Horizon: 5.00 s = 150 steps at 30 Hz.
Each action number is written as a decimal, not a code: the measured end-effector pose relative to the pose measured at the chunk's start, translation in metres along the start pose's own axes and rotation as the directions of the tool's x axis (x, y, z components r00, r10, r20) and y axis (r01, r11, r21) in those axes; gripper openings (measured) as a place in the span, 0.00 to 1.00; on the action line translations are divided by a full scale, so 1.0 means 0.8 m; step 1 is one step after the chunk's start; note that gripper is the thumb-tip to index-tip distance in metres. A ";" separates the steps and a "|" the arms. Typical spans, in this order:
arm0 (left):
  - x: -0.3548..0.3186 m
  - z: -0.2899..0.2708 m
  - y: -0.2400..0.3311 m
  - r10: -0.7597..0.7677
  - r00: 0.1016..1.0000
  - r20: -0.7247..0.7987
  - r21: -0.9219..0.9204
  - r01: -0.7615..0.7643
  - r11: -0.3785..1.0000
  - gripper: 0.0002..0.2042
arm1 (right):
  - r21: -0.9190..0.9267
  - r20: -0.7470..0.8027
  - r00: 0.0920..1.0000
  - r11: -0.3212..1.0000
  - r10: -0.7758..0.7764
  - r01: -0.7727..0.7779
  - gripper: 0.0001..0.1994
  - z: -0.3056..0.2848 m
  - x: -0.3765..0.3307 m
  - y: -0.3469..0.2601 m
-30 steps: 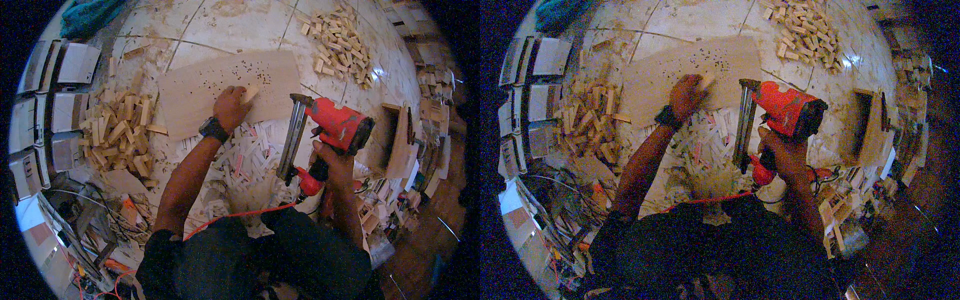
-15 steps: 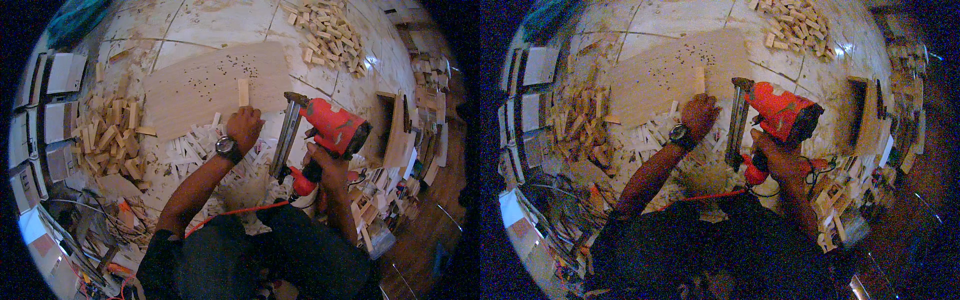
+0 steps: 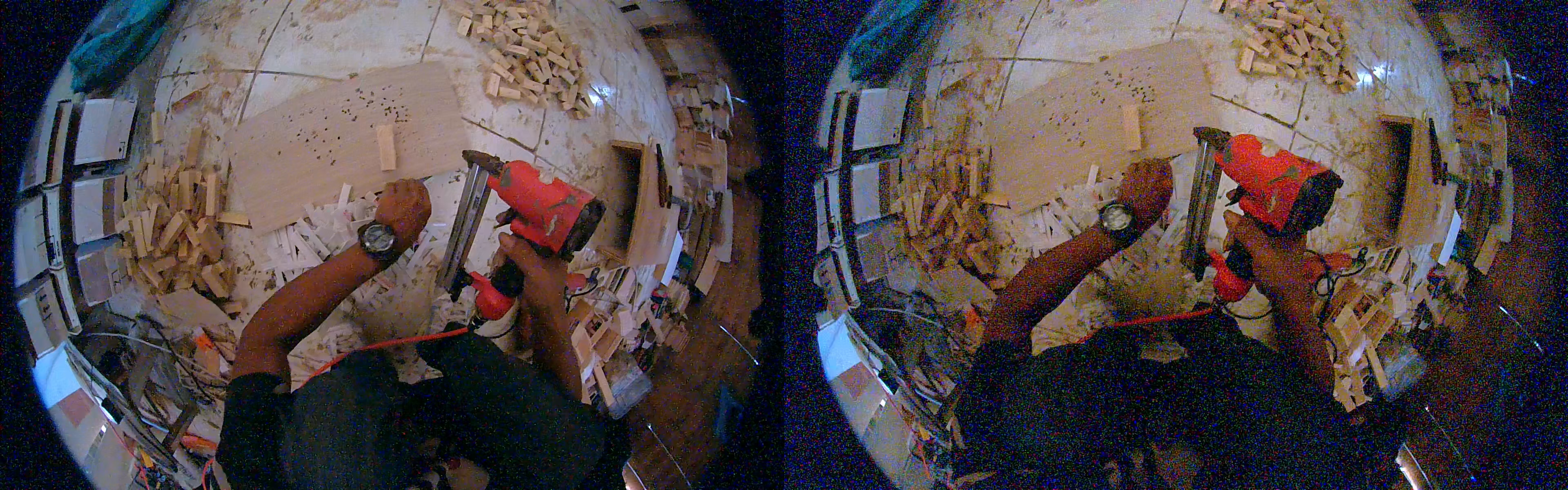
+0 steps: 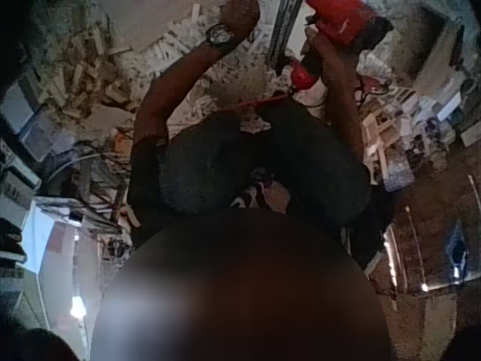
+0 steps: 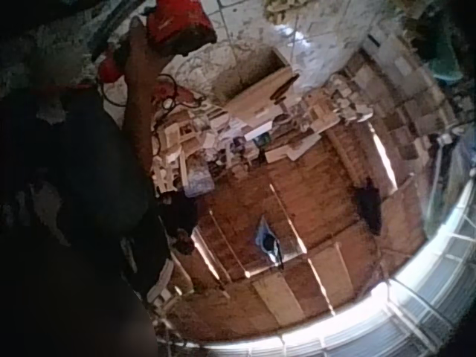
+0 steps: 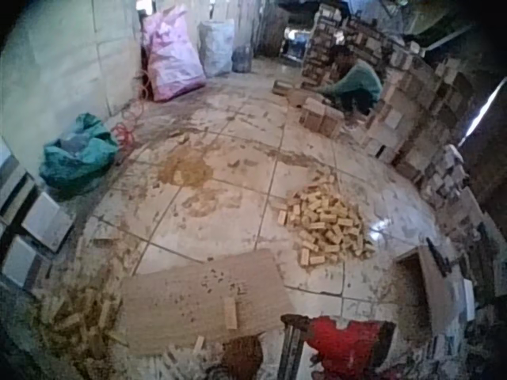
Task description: The person sits on the floor and uses a pneumatic nail gun to attach small wooden blocks to a flat board. They repeatedly pick up blocks, position them, and fire the nail gun to secure them in place.
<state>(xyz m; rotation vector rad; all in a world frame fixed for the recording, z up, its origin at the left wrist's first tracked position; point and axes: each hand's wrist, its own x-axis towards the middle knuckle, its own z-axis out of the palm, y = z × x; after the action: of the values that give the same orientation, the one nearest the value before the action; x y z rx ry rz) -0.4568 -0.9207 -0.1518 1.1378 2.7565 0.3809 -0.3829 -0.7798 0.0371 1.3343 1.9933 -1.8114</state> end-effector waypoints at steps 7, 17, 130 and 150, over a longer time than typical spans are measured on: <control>-0.014 -0.042 -0.092 -0.302 0.942 -0.147 -0.607 0.154 0.779 0.09 | -0.010 0.145 0.983 0.994 -0.109 0.112 0.19 -0.002 0.016 0.001; 0.024 -0.026 -0.185 -0.339 0.941 0.017 -0.747 0.237 0.622 0.11 | -0.179 0.252 0.965 0.976 -0.076 0.124 0.18 0.077 0.061 -0.007; -0.026 -0.038 -0.105 -0.621 0.741 0.256 -0.963 0.143 -0.227 0.11 | 0.016 0.039 0.998 0.999 -0.049 0.049 0.20 0.061 0.035 0.016; 0.003 -0.045 -0.087 -0.647 0.567 0.510 -0.855 0.249 -0.455 0.11 | -0.081 0.152 0.988 0.997 -0.002 0.015 0.19 0.091 0.050 0.030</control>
<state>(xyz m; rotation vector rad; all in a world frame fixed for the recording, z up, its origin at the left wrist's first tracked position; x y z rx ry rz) -0.5132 -0.9731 -0.1368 -0.7747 1.4948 2.0552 -0.4236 -0.8248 -0.0249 1.1303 1.9729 -1.7569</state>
